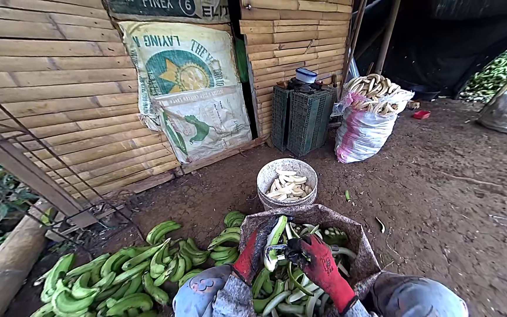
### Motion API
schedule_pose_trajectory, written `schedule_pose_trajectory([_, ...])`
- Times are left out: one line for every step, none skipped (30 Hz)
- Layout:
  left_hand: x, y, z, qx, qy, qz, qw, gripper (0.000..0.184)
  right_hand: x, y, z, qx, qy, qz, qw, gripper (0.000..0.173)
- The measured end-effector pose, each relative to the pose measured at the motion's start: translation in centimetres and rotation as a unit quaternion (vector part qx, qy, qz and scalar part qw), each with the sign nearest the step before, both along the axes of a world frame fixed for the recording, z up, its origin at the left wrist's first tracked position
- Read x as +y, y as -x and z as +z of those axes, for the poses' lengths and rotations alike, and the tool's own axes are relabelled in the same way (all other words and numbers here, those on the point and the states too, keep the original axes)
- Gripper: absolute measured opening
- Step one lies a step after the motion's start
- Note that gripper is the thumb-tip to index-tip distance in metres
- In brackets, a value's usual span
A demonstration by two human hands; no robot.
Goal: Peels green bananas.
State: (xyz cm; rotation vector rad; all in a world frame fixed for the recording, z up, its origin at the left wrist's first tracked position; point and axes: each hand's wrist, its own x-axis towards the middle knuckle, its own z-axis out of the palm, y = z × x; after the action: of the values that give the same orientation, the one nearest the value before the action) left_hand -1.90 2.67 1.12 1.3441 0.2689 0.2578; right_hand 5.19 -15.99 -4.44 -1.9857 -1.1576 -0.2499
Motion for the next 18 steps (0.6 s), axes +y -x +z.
schedule_pose_trajectory([0.3,0.2,0.1,0.004,0.004,-0.009,1.000,0.037,-0.1,0.0,0.3,0.016,0.004,0.021,1.000,0.031])
schedule_pose_trajectory([0.5,0.3,0.2,0.004,0.013,-0.020,1.000,0.038,-0.3,0.0,0.7,0.044,0.015,0.047,0.998,0.031])
schedule_pose_trajectory([0.6,0.5,0.1,0.006,0.017,-0.025,1.000,0.039,-0.6,0.0,1.3,0.086,0.035,0.074,0.993,0.031])
schedule_pose_trajectory([0.3,0.7,0.1,0.011,0.013,-0.018,1.000,0.038,-0.9,0.1,1.8,0.118,0.051,0.089,0.988,0.031])
schedule_pose_trajectory([-0.3,0.9,0.0,0.015,-0.007,-0.004,1.000,0.035,-1.0,0.2,2.0,0.127,0.063,0.079,0.987,0.032])
schedule_pose_trajectory([-0.9,1.0,-0.4,0.016,-0.021,0.015,1.000,0.033,-1.0,0.2,1.9,0.121,0.061,0.051,0.990,0.033])
schedule_pose_trajectory([-1.4,1.2,-0.8,0.014,-0.025,0.028,0.999,0.033,-0.8,0.0,1.6,0.102,0.042,0.008,0.994,0.034])
schedule_pose_trajectory([-1.9,1.3,-1.2,0.013,-0.015,0.037,0.999,0.034,-0.5,-0.4,1.3,0.084,0.024,-0.045,0.995,0.036])
schedule_pose_trajectory([-2.8,1.4,-1.3,0.024,-0.008,0.045,0.999,0.034,-0.3,-1.3,1.2,0.084,0.022,-0.105,0.991,0.038])
schedule_pose_trajectory([-3.6,1.4,-1.1,0.042,0.002,0.051,0.998,0.035,-0.4,-2.4,1.5,0.109,0.040,-0.160,0.980,0.041])
schedule_pose_trajectory([-4.3,1.5,-1.0,0.060,0.000,0.058,0.996,0.036,-0.5,-3.6,1.9,0.140,0.058,-0.199,0.968,0.044])
schedule_pose_trajectory([-4.5,1.4,-1.4,0.067,-0.002,0.078,0.995,0.035,-0.8,-4.4,2.2,0.158,0.057,-0.210,0.963,0.046])
schedule_pose_trajectory([-4.0,1.1,-2.1,0.066,0.000,0.102,0.993,0.036,-0.9,-4.6,2.6,0.160,0.043,-0.198,0.966,0.045])
schedule_pose_trajectory([-3.2,0.7,-2.7,0.056,-0.011,0.126,0.990,0.038,-1.1,-4.2,3.0,0.159,0.022,-0.166,0.973,0.042])
schedule_pose_trajectory([-2.7,0.3,-2.7,0.039,-0.025,0.147,0.988,0.038,-1.4,-3.4,3.2,0.162,-0.004,-0.114,0.980,0.037])
schedule_pose_trajectory([-2.3,-0.3,-2.5,0.013,-0.021,0.165,0.986,0.037,-1.8,-2.7,3.2,0.177,-0.023,-0.043,0.983,0.031])
schedule_pose_trajectory([-2.0,-0.9,-2.2,-0.015,0.004,0.177,0.984,0.036,-2.0,-1.8,3.3,0.198,-0.032,0.038,0.979,0.026])
schedule_pose_trajectory([-1.7,-1.3,-2.0,-0.036,0.043,0.171,0.984,0.036,-1.9,-1.2,3.2,0.215,-0.013,0.097,0.972,0.025])
